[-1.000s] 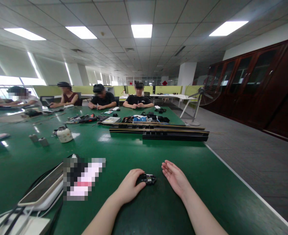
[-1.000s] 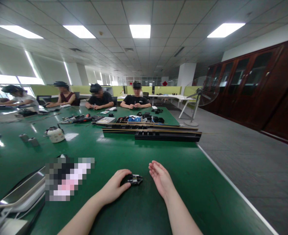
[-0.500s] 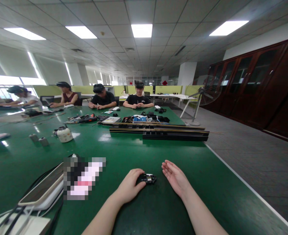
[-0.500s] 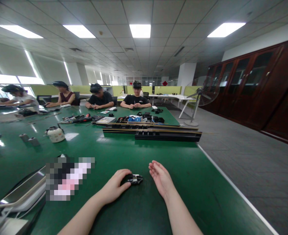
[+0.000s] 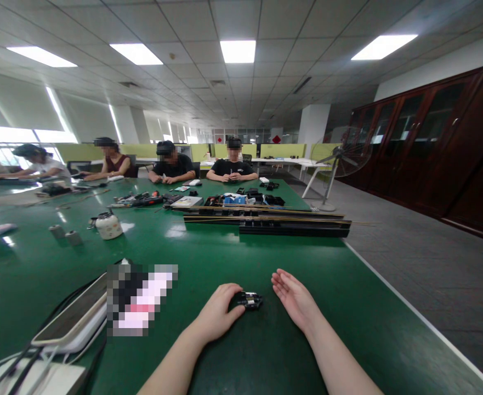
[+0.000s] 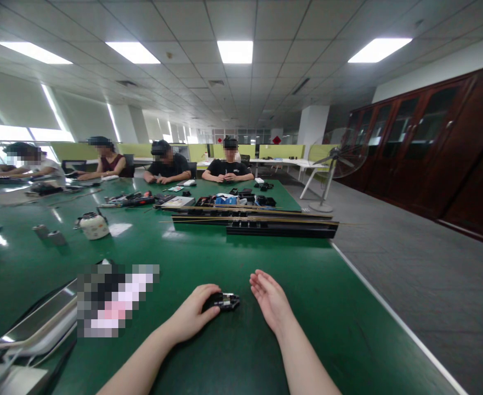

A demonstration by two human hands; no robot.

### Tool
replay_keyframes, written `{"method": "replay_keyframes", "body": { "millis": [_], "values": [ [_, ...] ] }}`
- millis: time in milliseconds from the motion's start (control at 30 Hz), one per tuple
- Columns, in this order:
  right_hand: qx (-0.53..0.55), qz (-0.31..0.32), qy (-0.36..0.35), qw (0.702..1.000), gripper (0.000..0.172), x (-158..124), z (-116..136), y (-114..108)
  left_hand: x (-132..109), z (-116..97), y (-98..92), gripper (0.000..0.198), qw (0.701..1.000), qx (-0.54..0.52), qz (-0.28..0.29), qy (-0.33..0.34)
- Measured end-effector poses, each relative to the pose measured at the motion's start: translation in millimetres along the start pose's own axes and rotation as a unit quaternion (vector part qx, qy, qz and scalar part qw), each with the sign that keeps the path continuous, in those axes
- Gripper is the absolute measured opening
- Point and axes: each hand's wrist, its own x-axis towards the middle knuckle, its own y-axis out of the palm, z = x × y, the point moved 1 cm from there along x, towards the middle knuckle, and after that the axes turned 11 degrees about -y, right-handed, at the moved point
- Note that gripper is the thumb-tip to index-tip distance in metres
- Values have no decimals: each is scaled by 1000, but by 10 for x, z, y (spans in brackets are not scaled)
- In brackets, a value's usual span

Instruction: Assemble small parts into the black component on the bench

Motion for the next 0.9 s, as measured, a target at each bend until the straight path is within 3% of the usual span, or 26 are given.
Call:
{"method": "replay_keyframes", "body": {
  "millis": [900],
  "values": [
    [-9,0,3,1000,17,-10,8,20,5,14,7,32,1000,5,-5,5]
  ]
}}
